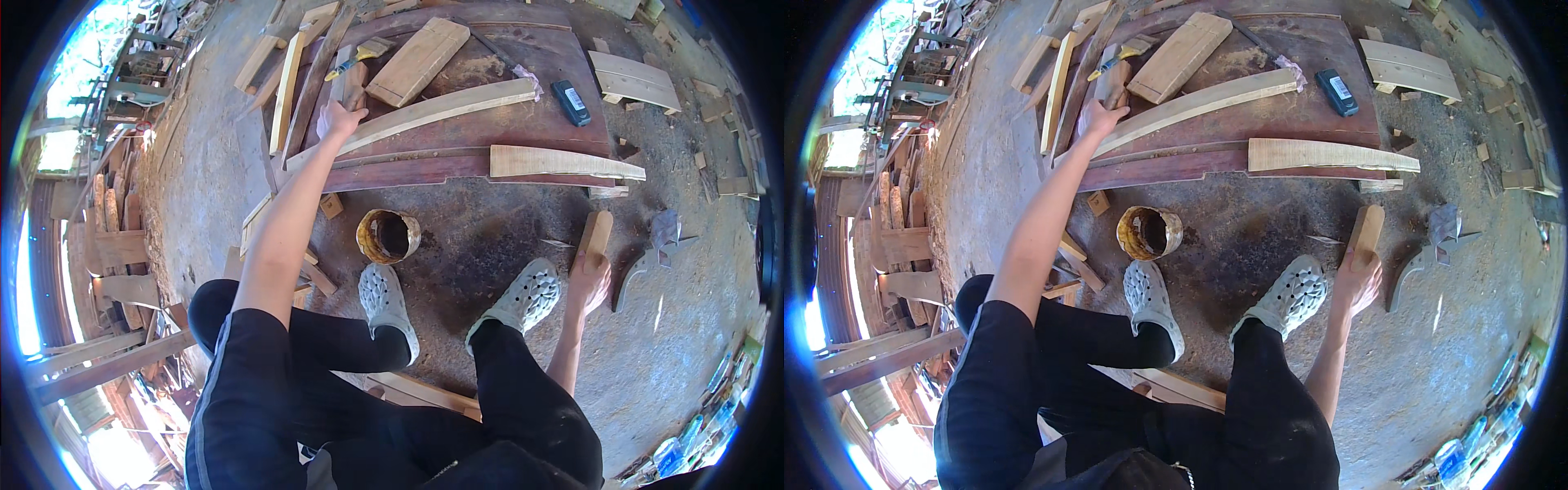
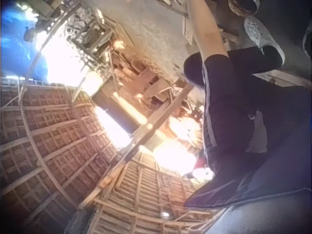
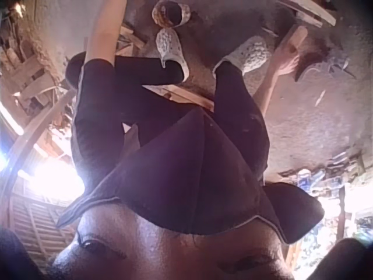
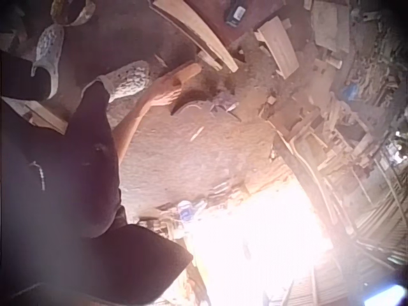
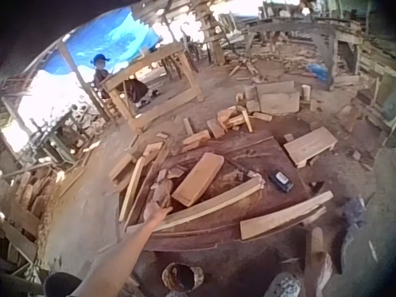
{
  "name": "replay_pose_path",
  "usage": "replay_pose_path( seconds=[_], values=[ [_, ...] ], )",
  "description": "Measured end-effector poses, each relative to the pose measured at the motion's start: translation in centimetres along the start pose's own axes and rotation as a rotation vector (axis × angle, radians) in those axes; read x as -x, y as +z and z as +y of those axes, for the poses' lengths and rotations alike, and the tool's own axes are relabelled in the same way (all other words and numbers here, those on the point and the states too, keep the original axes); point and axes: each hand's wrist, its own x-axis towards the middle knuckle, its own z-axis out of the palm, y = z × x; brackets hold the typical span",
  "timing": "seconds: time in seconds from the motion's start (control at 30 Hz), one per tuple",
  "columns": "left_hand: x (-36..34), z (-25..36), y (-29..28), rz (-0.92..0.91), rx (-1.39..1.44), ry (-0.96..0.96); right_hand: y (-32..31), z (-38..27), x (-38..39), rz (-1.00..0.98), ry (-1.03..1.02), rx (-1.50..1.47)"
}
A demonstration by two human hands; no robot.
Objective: Use a hammer and chisel to carve a rectangular hole or mortise into a wooden block.
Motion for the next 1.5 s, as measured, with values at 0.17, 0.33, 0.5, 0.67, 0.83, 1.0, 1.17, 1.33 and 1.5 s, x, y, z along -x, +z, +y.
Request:
replay_pose_path(
  seconds=[0.17, 0.33, 0.5, 0.67, 0.83, 1.0, 1.17, 1.33, 1.5],
  values=[
    [1.3, 1.1, -3.2, -0.274, 0.439, -0.325, 0.8, 0.2, -0.5, -0.057, 0.079, -0.069],
    [4.8, 2.1, -7.6, -0.329, 0.991, -0.389, 2.0, 0.0, -0.3, 0.134, 0.016, 0.020],
    [12.8, 8.0, -7.8, -0.524, 1.408, -0.479, 1.8, -0.5, -0.5, 0.172, 0.071, 0.046],
    [17.2, 12.5, -5.9, -0.650, 1.332, -0.524, 2.2, -1.9, 0.1, 0.209, 0.054, 0.038],
    [21.1, 16.2, -4.4, -0.789, 1.318, -0.379, 1.8, -1.6, 0.0, 0.201, 0.112, 0.056],
    [25.6, 20.0, -4.4, -1.061, 1.151, -0.077, 0.9, -1.3, -0.5, 0.122, 0.167, -0.033],
    [30.8, 20.6, 3.2, -0.856, 0.851, 0.151, 0.6, -0.8, -0.9, 0.077, 0.255, -0.186],
    [34.8, 21.1, 3.8, -0.552, 0.228, 0.386, -0.3, 0.6, -2.1, 0.059, 0.399, -0.284],
    [33.2, 20.1, 1.4, -0.630, 0.319, 0.309, 0.8, 1.0, -1.2, 0.070, 0.377, -0.248]
  ],
)
